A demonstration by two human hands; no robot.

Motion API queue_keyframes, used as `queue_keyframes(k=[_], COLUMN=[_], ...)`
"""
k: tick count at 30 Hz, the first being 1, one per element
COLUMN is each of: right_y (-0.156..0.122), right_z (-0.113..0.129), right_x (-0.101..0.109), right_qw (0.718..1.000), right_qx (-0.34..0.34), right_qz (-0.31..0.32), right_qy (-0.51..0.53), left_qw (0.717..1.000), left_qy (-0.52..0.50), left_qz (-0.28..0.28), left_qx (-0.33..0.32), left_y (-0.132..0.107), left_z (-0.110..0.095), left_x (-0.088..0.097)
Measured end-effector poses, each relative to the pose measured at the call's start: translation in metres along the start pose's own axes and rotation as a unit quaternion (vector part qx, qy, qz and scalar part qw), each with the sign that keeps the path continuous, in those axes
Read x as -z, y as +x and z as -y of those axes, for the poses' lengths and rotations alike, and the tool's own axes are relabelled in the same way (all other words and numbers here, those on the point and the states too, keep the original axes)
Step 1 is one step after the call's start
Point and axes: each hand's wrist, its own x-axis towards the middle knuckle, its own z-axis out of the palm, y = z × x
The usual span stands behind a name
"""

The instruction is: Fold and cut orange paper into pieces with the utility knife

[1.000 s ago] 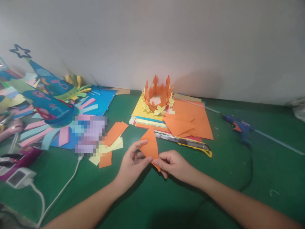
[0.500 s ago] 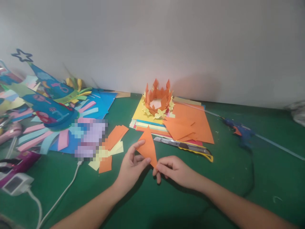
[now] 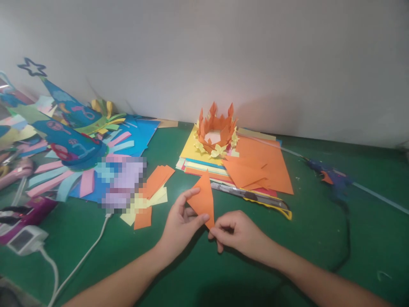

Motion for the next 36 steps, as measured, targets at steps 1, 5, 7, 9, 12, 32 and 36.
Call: queue_keyframes(k=[1, 5, 7, 9, 12, 32, 36], right_y=[0.0, 0.002, 0.002, 0.002, 0.001, 0.0, 0.004], right_z=[0.0, -0.002, -0.002, -0.003, -0.005, -0.012, -0.012], right_x=[0.0, 0.002, 0.004, 0.006, 0.009, 0.025, 0.022], right_qw=[1.0, 1.0, 0.999, 0.997, 0.995, 0.93, 0.956], right_qx=[0.001, -0.006, -0.003, 0.001, -0.001, 0.166, 0.178], right_qz=[0.001, -0.005, -0.019, -0.031, -0.045, -0.285, -0.224], right_qy=[-0.007, -0.003, 0.037, 0.074, 0.092, 0.159, 0.059], left_qw=[1.0, 0.998, 0.996, 0.992, 0.988, 0.959, 0.964], left_qy=[-0.003, -0.003, 0.029, 0.061, 0.079, 0.067, 0.071], left_qz=[0.005, 0.051, 0.068, 0.084, 0.123, 0.273, 0.254], left_qx=[-0.001, -0.031, -0.057, -0.069, -0.051, 0.046, 0.027], left_y=[0.0, -0.001, -0.003, -0.005, -0.007, 0.007, 0.008], left_z=[0.0, -0.001, -0.001, -0.001, -0.002, -0.032, -0.027], left_x=[0.0, 0.0, 0.0, 0.001, 0.002, 0.037, 0.035])
